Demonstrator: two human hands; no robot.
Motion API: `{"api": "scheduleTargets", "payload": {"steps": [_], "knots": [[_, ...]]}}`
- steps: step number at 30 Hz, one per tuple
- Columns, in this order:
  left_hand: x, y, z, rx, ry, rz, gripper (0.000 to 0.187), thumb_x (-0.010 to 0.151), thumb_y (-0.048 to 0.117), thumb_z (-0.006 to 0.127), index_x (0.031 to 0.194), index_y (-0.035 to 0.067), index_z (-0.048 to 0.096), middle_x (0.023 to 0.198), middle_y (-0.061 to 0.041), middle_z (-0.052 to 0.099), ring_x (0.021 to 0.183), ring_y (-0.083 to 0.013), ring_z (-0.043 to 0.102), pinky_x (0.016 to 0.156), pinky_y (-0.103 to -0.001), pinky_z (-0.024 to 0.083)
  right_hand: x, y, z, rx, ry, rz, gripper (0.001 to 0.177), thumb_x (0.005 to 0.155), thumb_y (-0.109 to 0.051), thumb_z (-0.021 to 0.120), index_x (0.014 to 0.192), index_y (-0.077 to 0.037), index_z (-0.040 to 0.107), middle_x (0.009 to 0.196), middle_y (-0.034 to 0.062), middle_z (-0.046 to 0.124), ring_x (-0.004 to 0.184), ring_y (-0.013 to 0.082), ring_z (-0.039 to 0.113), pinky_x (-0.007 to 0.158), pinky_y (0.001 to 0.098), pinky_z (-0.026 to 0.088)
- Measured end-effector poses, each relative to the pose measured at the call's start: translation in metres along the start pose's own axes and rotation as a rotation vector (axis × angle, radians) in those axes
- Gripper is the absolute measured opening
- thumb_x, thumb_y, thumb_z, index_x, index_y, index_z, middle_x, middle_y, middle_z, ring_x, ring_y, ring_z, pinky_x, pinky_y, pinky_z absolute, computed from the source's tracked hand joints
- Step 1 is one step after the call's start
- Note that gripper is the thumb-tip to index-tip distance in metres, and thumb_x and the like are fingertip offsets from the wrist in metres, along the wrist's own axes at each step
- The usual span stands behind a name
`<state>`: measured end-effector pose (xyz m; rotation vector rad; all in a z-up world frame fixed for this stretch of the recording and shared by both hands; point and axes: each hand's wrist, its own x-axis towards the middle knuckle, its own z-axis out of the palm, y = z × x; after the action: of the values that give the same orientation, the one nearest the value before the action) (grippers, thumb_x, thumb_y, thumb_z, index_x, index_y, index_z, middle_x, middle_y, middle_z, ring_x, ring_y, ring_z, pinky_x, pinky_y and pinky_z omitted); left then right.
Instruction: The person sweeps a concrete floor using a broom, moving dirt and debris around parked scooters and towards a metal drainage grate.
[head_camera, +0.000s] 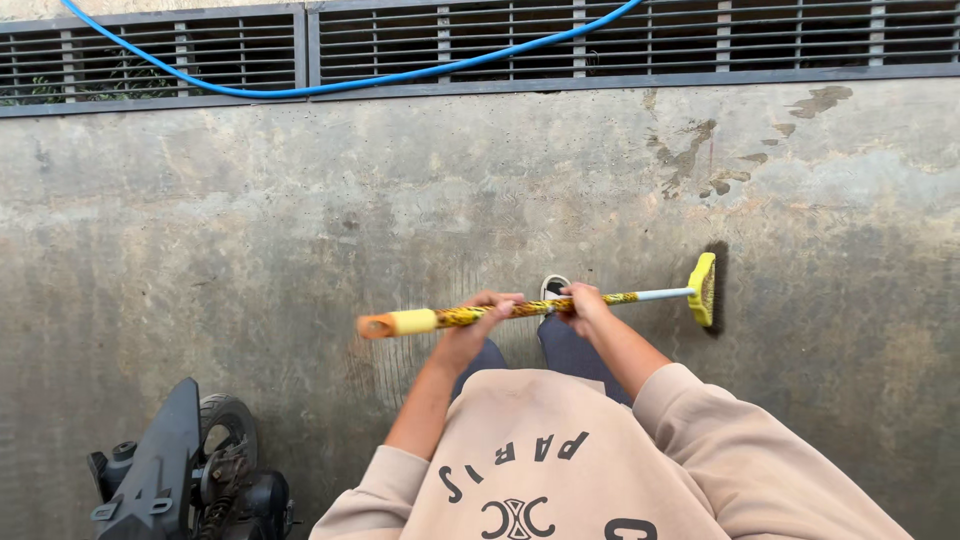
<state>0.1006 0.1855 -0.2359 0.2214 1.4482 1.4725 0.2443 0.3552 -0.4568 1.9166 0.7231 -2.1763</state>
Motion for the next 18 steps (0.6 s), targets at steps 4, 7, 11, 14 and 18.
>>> {"api": "scheduleTargets", "payload": {"steps": [4, 7, 11, 14, 18], "knots": [[0.011, -0.003, 0.037, -0.129, 0.070, -0.042, 0.022, 0.097, 0.022, 0.065, 0.105, 0.002, 0.072, 0.111, -0.003, 0.074, 0.109, -0.0103, 0.066, 0.104, -0.034, 0.049, 0.020, -0.016, -0.027, -0.183, -0.012, -0.063, 0.008, 0.086, -0.003, 0.056, 0.090, -0.009, 0.059, 0.070, 0.0077, 0.055, 0.051, 0.0202, 0.051, 0.041, 0.0356, 0.041], [-0.022, 0.049, 0.015, 0.169, 0.189, 0.224, 0.026, 0.101, 0.023, 0.065, 0.090, 0.001, 0.073, 0.083, -0.003, 0.067, 0.077, -0.0113, 0.058, 0.100, -0.038, 0.046, 0.007, -0.011, 0.045, -0.153, -0.349, -0.057, 0.012, 0.096, -0.016, 0.054, 0.086, -0.009, 0.056, 0.071, 0.0062, 0.054, 0.049, 0.0165, 0.047, 0.038, 0.0308, 0.036], [-0.044, 0.120, 0.028, 0.371, 0.343, 0.538, 0.037, 0.102, 0.027, 0.068, 0.074, 0.005, 0.056, 0.068, -0.002, 0.058, 0.070, -0.0138, 0.057, 0.106, -0.042, 0.057, -0.033, -0.026, 0.150, -0.244, -0.531, -0.004, 0.032, 0.093, -0.013, 0.054, 0.125, -0.016, 0.049, 0.090, 0.0027, 0.062, 0.063, 0.0144, 0.054, 0.047, 0.0291, 0.042], [-0.048, 0.154, 0.049, 0.623, 0.353, 0.590, 0.041, 0.096, 0.032, 0.072, 0.070, 0.005, 0.057, 0.066, -0.004, 0.059, 0.067, -0.0181, 0.061, 0.094, -0.043, 0.059, -0.077, -0.046, 0.187, -0.107, -0.702, 0.010, 0.031, 0.093, -0.009, 0.055, 0.122, -0.016, 0.051, 0.088, 0.0051, 0.061, 0.067, 0.0165, 0.061, 0.056, 0.0317, 0.053], [-0.097, 0.193, 0.041, 0.622, 0.207, 0.723, 0.052, 0.096, 0.047, 0.068, 0.065, 0.009, 0.050, 0.061, -0.002, 0.052, 0.061, -0.0184, 0.062, 0.087, -0.041, 0.062, -0.167, -0.054, 0.186, 0.102, -0.827, -0.008, 0.031, 0.099, -0.011, 0.065, 0.122, -0.017, 0.045, 0.093, 0.0027, 0.061, 0.078, 0.0167, 0.066, 0.066, 0.0317, 0.056]]}}
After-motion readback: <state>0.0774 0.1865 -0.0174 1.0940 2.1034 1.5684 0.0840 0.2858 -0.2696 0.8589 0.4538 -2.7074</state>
